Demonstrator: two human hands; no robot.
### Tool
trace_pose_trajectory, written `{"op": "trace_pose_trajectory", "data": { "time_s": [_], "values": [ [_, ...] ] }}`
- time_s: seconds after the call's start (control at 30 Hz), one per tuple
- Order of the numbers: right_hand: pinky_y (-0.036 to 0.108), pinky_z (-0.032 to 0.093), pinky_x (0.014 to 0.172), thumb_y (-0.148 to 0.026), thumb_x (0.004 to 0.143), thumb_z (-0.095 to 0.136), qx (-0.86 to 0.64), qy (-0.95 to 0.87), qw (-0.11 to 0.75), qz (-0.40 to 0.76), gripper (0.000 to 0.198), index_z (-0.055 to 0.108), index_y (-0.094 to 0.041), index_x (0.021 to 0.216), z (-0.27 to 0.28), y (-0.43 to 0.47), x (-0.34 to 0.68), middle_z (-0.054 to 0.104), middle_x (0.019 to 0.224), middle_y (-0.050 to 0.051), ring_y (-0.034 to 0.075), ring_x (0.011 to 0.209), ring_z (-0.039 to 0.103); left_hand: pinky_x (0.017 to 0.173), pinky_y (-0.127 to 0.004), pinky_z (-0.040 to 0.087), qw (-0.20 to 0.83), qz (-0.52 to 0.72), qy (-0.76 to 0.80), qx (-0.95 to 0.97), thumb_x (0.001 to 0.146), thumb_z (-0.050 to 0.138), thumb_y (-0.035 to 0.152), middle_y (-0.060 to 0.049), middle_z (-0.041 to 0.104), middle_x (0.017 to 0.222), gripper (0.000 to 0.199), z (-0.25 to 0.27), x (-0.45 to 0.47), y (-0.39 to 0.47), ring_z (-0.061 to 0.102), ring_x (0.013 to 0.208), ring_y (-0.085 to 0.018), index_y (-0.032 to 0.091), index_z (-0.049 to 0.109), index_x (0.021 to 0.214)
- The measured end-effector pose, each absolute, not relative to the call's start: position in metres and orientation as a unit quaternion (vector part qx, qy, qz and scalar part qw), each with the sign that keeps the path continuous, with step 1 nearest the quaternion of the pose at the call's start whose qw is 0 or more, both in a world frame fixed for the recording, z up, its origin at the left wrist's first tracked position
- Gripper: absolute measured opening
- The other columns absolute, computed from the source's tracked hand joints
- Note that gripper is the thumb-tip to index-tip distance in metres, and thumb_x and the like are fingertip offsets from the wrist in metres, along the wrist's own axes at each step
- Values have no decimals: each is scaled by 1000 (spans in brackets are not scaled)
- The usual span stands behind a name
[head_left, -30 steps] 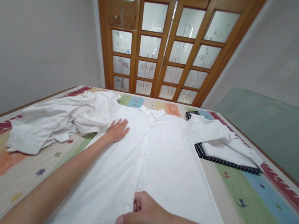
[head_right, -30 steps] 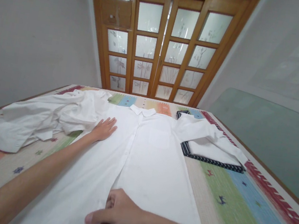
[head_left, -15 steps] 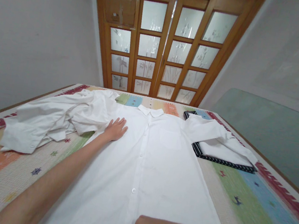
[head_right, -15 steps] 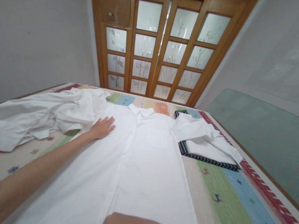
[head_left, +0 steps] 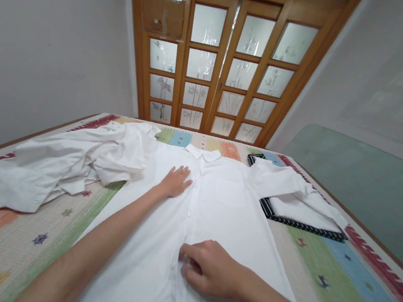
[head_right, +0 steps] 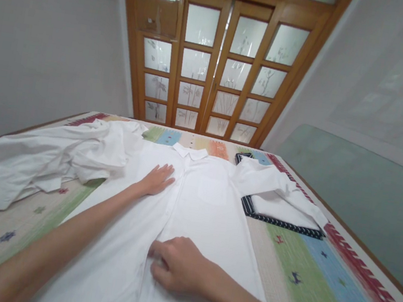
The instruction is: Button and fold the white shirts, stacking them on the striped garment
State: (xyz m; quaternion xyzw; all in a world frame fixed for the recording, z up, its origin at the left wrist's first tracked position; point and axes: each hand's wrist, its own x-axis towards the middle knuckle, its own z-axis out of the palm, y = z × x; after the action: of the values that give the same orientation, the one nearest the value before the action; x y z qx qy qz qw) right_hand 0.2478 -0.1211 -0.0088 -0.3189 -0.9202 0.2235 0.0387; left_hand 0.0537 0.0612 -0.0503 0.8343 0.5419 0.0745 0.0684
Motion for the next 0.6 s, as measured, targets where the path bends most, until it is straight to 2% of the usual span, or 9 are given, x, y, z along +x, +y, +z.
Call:
{"op": "trace_pose_trajectory", "data": {
  "time_s": [0.07,0.23,0.43,0.53,0.6],
  "values": [
    [24,35,63,-25,87,50,-315,-923,29,220,21,65,-19,101,-10,-125,248,72,83,5,15,66,61,119,-46,14,60,89,540,835,98,23,45,-10,28,158,56,-53,55,58,20,147,-24,18,36,146],
    [26,27,58,-29,91,46,-347,-922,-11,173,22,64,-19,85,-10,-130,243,68,71,4,13,57,55,119,-50,15,66,101,527,841,95,31,55,-11,31,156,63,-53,54,53,22,147,-28,18,39,145],
    [24,25,54,-15,74,54,-366,-903,-2,226,7,57,-19,68,-1,-130,243,52,55,-3,9,49,38,117,-56,13,65,105,510,851,90,38,63,-9,34,155,68,-49,54,49,24,145,-32,22,40,145],
    [21,23,51,-9,67,52,-385,-877,35,284,13,47,-19,60,6,-129,252,36,50,-7,7,47,30,117,-55,13,60,109,509,852,91,39,63,-8,35,155,66,-48,54,47,24,145,-31,26,40,145],
    [20,24,51,-8,66,50,-397,-857,51,325,16,42,-19,58,11,-128,260,32,49,-8,6,47,28,118,-54,14,63,109,500,857,92,39,61,-7,35,155,64,-48,54,47,25,145,-30,27,40,145]
  ]
}}
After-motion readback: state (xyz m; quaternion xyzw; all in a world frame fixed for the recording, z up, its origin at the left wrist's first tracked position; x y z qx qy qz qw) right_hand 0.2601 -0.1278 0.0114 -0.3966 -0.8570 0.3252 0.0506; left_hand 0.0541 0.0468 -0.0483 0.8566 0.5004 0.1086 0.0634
